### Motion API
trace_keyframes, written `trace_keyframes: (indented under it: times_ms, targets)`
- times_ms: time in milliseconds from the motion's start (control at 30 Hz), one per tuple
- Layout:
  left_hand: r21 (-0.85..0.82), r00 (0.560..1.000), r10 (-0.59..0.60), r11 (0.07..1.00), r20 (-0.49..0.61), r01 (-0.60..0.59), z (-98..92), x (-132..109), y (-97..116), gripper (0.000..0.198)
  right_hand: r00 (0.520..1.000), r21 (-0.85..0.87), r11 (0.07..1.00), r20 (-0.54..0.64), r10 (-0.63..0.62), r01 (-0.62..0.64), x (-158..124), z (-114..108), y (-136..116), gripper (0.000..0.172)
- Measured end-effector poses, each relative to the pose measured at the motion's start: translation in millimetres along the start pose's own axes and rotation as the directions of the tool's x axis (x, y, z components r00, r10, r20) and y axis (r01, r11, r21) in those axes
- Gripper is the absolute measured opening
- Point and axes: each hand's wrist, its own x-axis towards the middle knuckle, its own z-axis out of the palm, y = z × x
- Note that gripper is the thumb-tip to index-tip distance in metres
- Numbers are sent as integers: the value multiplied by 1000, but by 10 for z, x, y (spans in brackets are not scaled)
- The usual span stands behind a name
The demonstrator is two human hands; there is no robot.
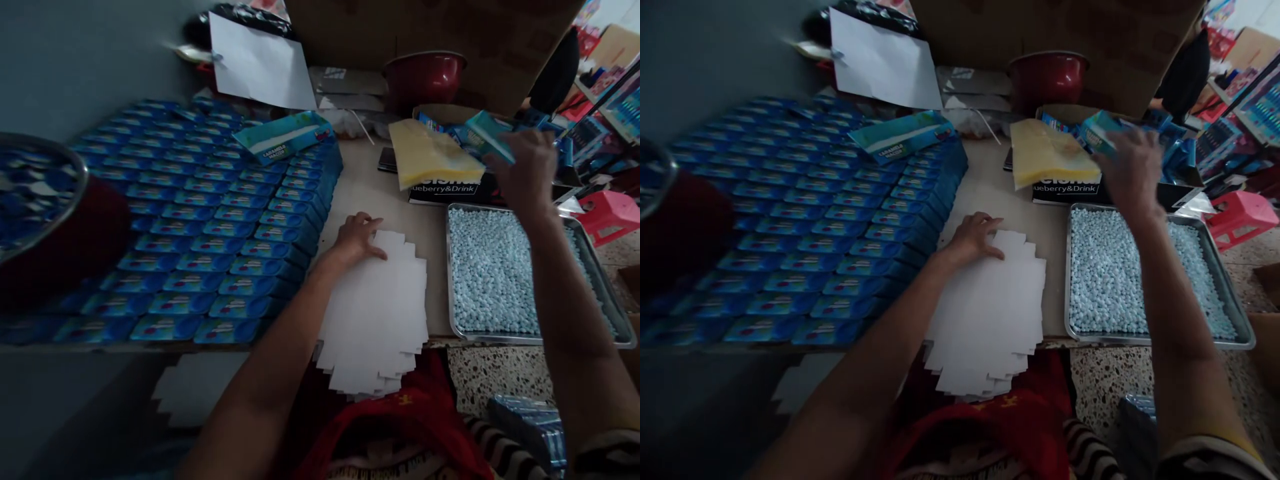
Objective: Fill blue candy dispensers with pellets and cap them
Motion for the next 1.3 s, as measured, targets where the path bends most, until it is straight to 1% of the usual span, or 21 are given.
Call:
trace_keyframes:
  times_ms: [33,67,133,200,267,367,500,567,633,700,733,800,867,900,967,1033,1100,1133,1200,1267,1300]
  targets:
    - [12,996,7,1000,87,-8,4,75,3,91,997,5,1000,79,-1,1,-131,180,-174,46]
    - [24,988,7,1000,153,-11,1,126,6,87,975,34,999,224,-17,9,-300,333,-379,38]
    - [35,980,21,999,196,-28,-15,149,9,83,870,49,998,493,-1,-26,-678,556,-789,33]
    - [38,986,40,998,163,-47,-38,84,14,82,769,-15,997,635,68,-76,-1011,688,-1095,46]
    - [31,989,71,997,131,-76,-73,-28,40,79,728,-68,992,675,121,-102,-1248,758,-1259,65]
    - [9,997,75,997,34,-75,-140,-189,141,60,758,-80,991,638,134,-108,-1455,781,-1323,83]
    - [-41,988,0,999,-155,-6,-217,-324,301,27,799,-43,985,579,160,-166,-1603,709,-1318,82]
    - [-123,984,-12,992,-179,-11,-275,-386,359,15,789,10,969,582,196,-248,-1651,669,-1335,79]
    - [-240,980,-37,971,-196,-12,-387,-458,415,6,751,100,911,606,263,-400,-1681,642,-1379,81]
    - [-346,964,-50,937,-260,-45,-566,-524,478,4,680,230,757,641,355,-612,-1687,616,-1441,87]
    - [-381,951,-47,921,-304,-77,-672,-548,509,6,630,305,628,669,394,-716,-1680,596,-1472,87]
    - [-431,921,-48,892,-387,-134,-869,-571,549,13,518,429,291,744,422,-855,-1644,538,-1516,74]
    - [-496,902,-95,856,-422,-143,-978,-580,538,27,440,491,-15,795,417,-871,-1595,460,-1523,61]
    - [-570,904,-147,813,-400,-120,-980,-590,512,38,420,507,-114,804,422,-855,-1575,419,-1513,58]
    - [-786,935,-273,618,-226,-10,-874,-641,440,61,409,526,-189,801,437,-829,-1561,353,-1480,57]
    - [-934,948,-315,327,39,147,-675,-728,375,70,422,521,-159,806,415,-839,-1590,322,-1450,55]
    - [-969,938,-308,137,157,207,-479,-825,343,74,465,509,-15,796,387,-860,-1641,330,-1432,54]
    - [-976,938,-310,100,157,196,-410,-867,338,77,501,498,114,777,382,-859,-1661,346,-1426,56]
    - [-984,937,-331,89,114,152,-353,-928,343,80,593,433,428,710,379,-793,-1659,399,-1415,67]
    - [-979,933,-340,119,115,164,-384,-960,353,74,698,317,699,619,360,-641,-1583,473,-1412,80]
    - [-973,931,-344,139,126,183,-414,-969,359,68,748,264,790,575,332,-553,-1518,515,-1416,83]
